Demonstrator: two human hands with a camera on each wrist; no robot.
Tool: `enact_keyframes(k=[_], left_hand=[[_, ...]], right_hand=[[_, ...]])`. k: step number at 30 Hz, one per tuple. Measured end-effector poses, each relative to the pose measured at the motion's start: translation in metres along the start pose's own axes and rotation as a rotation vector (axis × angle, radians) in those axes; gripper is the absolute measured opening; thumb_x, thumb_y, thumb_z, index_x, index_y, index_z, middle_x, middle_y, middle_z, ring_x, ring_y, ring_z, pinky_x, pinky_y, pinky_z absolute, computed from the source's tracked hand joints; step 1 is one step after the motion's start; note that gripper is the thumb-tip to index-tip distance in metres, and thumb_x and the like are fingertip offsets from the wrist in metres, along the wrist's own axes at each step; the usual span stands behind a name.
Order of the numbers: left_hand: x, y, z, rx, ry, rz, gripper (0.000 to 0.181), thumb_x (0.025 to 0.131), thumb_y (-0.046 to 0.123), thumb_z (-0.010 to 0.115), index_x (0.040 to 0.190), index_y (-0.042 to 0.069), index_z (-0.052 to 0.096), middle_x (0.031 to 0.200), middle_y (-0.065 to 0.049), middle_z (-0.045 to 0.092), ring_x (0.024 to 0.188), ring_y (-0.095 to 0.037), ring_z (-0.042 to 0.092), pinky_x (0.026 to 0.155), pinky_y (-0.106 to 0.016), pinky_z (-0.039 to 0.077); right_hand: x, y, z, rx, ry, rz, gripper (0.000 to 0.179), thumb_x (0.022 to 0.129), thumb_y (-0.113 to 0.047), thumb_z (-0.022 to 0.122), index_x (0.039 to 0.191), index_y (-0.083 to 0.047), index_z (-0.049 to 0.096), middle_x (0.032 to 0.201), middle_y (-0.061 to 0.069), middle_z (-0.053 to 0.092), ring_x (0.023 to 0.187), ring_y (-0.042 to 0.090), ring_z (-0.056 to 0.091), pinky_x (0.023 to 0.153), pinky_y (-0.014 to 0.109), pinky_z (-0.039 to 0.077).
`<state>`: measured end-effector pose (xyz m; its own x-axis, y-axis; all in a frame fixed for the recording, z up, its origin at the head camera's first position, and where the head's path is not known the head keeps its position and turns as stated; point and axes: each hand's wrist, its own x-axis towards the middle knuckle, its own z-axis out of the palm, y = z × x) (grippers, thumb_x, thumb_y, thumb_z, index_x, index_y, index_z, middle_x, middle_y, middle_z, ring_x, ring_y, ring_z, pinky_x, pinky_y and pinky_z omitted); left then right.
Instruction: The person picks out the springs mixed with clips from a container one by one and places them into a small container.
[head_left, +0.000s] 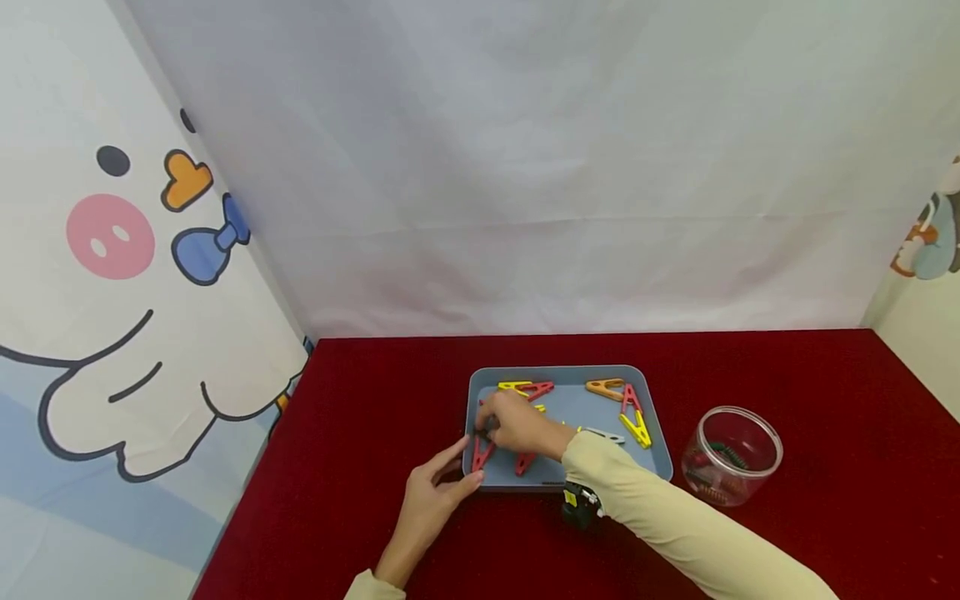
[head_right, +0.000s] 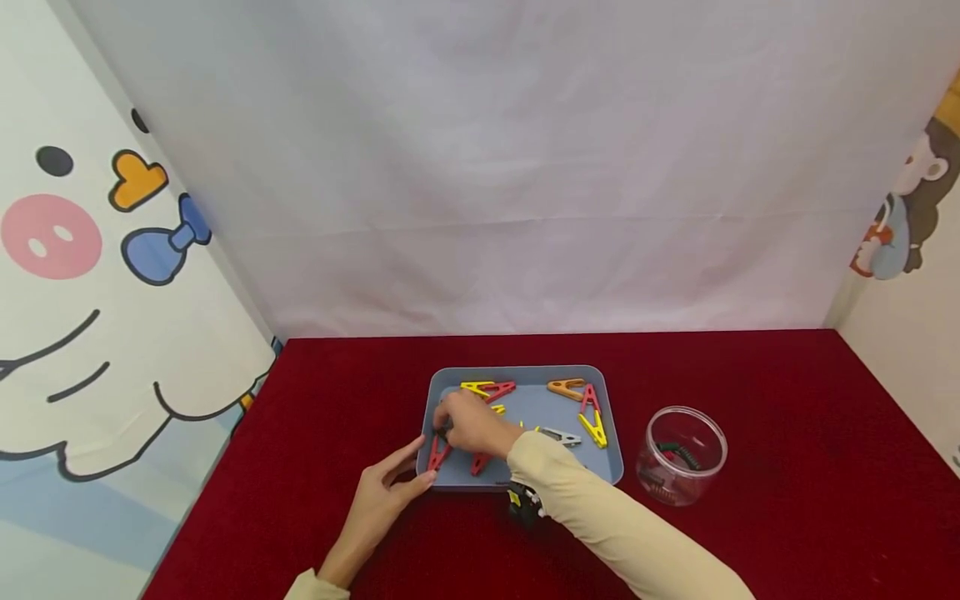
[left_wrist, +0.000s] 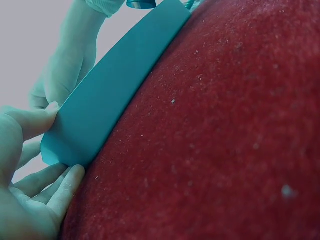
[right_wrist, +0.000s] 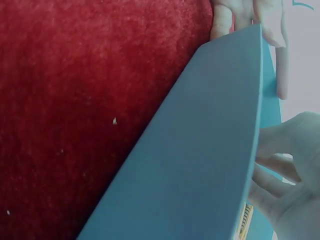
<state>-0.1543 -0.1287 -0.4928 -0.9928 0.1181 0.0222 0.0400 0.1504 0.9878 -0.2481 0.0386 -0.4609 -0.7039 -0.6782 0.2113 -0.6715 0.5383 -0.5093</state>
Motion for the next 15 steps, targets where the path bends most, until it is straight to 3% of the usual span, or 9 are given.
enact_keyframes(k=[7, 15], left_hand=[[-0.007, 0.022, -0.002, 0.005, -0.022, -0.016, 0.056, 0.075, 0.016, 0.07, 0.127, 0.007, 0.048, 0.119, -0.016, 0.052, 0.103, -0.029, 0.052, 0.07, -0.021, 0.048], [-0.008, 0.025, -0.001, -0.012, -0.03, -0.032, 0.057, 0.076, 0.015, 0.07, 0.127, 0.007, 0.047, 0.119, -0.019, 0.052, 0.103, -0.031, 0.052, 0.07, -0.022, 0.048]], right_hand=[[0.004, -0.005, 0.001, -0.003, -0.026, 0.038, 0.02, 0.064, 0.005, 0.065, 0.082, -0.001, 0.069, 0.078, 0.006, 0.062, 0.06, 0.009, 0.049, 0.052, 0.018, 0.041], [0.003, -0.003, 0.004, 0.039, -0.012, 0.098, 0.017, 0.066, 0.003, 0.066, 0.083, 0.0, 0.068, 0.078, 0.007, 0.062, 0.056, 0.005, 0.049, 0.05, 0.017, 0.041]])
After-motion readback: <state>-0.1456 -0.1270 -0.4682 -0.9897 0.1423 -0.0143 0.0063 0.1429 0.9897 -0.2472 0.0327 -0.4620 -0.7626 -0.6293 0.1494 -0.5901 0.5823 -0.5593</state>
